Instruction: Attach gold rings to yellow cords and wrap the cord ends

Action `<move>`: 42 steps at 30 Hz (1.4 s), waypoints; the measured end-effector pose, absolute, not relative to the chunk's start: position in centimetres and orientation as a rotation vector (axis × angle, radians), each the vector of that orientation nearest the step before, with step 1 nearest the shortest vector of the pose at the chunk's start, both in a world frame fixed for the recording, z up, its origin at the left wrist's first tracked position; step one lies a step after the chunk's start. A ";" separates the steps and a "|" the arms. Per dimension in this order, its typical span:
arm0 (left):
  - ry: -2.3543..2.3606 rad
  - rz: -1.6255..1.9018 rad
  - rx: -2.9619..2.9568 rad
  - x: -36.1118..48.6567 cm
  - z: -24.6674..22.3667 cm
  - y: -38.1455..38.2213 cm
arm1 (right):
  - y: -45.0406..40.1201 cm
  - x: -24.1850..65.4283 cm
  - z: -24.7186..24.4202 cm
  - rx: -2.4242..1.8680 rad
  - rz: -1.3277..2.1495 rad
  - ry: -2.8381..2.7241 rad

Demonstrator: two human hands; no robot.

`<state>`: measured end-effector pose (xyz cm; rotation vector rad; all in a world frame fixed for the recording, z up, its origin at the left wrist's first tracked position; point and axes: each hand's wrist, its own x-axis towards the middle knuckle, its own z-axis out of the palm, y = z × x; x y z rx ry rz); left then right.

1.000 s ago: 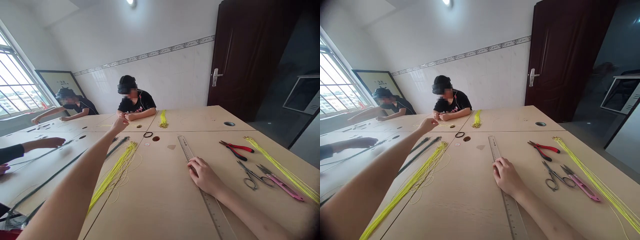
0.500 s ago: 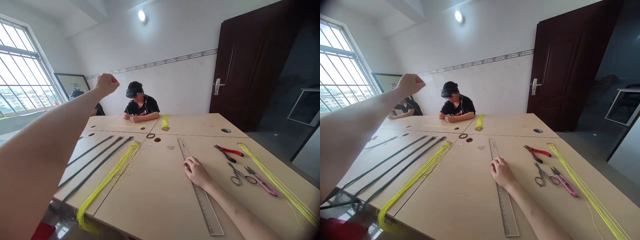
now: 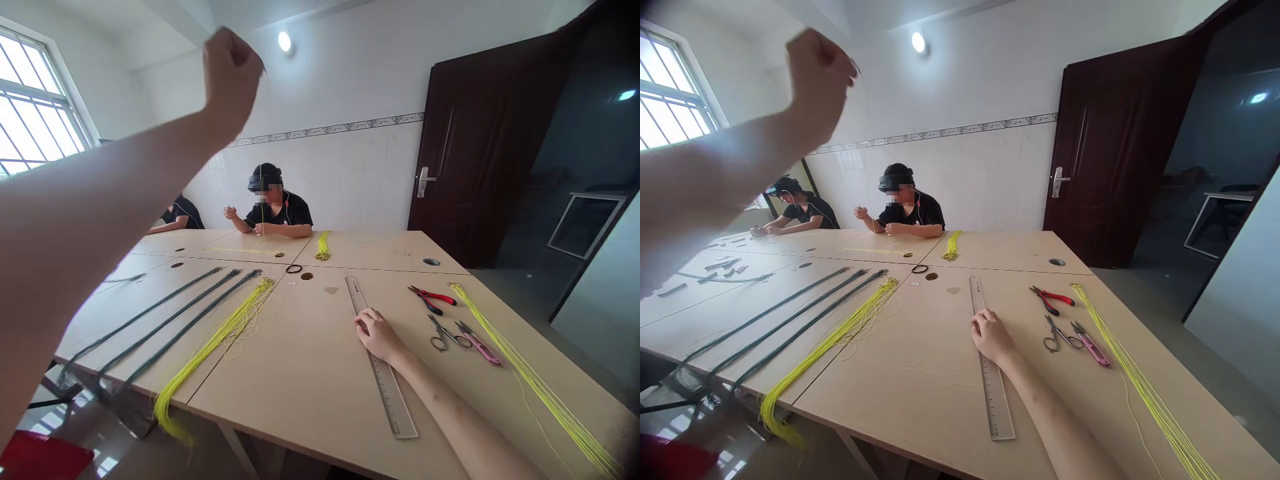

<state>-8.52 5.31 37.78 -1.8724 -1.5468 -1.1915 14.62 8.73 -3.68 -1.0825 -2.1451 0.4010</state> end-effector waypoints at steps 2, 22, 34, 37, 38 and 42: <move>-1.561 -1.300 -2.111 -6.5 33.0 6.3 | 8.8 14.7 -3.6 -1.076 0.484 -2.086; -2.205 -2.037 -3.071 0.4 -1.5 5.2 | 4.6 18.1 0.2 -1.092 1.187 -1.645; -2.459 -2.208 -2.918 0.6 -0.4 4.6 | 3.2 17.7 1.4 -1.100 1.206 -1.759; -2.479 -2.221 -2.909 0.8 -0.3 4.5 | 3.0 17.5 1.2 -1.088 1.181 -1.770; -2.479 -2.228 -2.908 0.8 -0.2 4.4 | 3.0 17.5 1.1 -1.090 1.152 -1.786; -2.456 -2.270 -2.919 0.8 -0.3 4.5 | 2.8 17.6 0.9 -1.061 0.800 -1.977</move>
